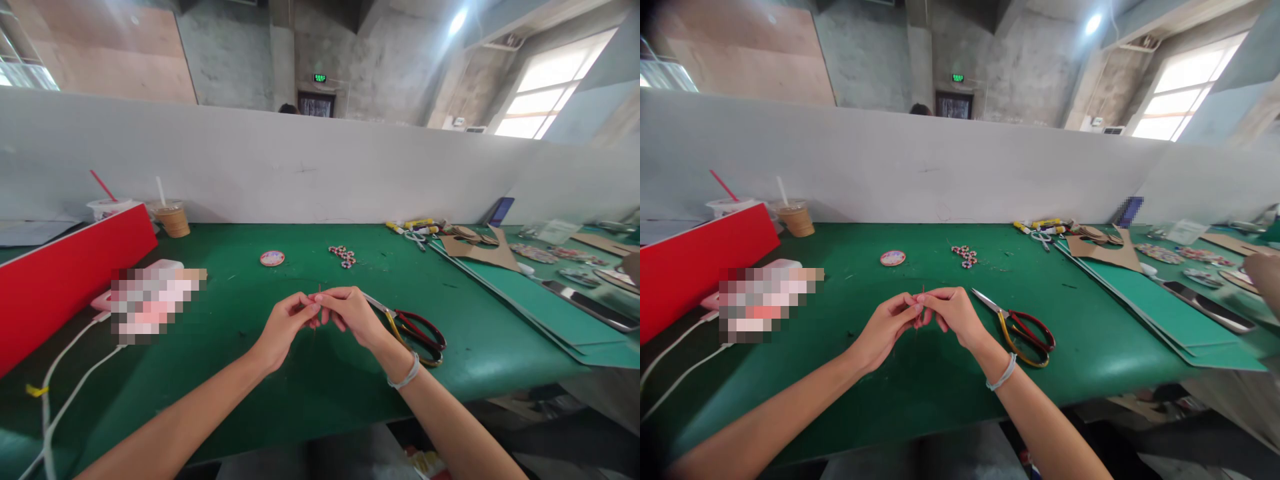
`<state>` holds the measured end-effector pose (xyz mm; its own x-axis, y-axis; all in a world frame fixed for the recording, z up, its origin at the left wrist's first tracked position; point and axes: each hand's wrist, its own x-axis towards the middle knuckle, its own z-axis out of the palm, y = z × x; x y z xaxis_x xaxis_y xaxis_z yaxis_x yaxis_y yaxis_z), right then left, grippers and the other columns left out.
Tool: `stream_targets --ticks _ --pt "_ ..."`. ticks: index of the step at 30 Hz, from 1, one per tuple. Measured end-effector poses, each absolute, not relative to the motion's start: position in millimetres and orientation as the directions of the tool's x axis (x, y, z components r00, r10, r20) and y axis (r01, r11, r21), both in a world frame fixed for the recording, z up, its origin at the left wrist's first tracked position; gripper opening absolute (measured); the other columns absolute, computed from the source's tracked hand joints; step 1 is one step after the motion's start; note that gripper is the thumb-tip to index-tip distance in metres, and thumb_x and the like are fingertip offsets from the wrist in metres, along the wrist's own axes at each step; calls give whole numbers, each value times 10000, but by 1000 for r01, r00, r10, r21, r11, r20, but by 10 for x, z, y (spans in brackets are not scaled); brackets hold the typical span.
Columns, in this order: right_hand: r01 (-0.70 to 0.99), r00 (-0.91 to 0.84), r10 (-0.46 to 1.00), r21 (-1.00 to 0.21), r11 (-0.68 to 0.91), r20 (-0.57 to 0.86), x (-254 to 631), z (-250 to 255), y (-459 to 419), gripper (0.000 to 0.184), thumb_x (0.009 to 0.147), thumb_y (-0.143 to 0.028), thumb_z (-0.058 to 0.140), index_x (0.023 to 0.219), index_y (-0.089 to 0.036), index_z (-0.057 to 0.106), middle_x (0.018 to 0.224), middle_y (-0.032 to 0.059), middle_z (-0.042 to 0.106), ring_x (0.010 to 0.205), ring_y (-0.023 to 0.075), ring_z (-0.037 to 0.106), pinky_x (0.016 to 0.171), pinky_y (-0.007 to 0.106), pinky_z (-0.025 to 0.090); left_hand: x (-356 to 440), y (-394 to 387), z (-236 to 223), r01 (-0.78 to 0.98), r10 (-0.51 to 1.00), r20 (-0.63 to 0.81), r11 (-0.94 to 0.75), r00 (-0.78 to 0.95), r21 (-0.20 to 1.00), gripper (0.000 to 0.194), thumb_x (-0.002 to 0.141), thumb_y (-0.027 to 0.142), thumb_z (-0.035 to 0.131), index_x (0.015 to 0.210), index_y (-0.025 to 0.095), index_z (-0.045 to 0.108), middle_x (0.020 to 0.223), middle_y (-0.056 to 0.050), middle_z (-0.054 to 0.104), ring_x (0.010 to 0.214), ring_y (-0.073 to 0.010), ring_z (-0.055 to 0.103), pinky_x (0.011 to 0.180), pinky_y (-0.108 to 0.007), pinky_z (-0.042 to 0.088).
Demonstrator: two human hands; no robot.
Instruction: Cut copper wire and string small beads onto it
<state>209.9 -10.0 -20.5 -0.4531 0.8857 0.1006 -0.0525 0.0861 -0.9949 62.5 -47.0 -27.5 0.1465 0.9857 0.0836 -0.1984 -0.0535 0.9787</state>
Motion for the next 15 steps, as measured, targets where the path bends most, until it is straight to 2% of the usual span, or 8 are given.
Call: stream_targets --ticks 5,15 --pt "-78 -405 906 -992 99 122 2112 -187 -98 270 763 -377 626 872 -152 730 501 -45 499 372 35 346 343 184 227 625 -457 -267 -121 985 67 -48 156 991 165 803 301 610 717 161 596 724 -11 610 644 -120 516 634 -263 403" --pt "-119 -384 918 -991 56 98 2065 -190 -122 271 734 -355 655 844 -121 739 483 -28 530 372 41 389 327 175 254 642 -470 -304 -161 987 83 -60 140 985 178 812 288 606 691 167 556 676 4 584 670 -127 506 632 -256 377"
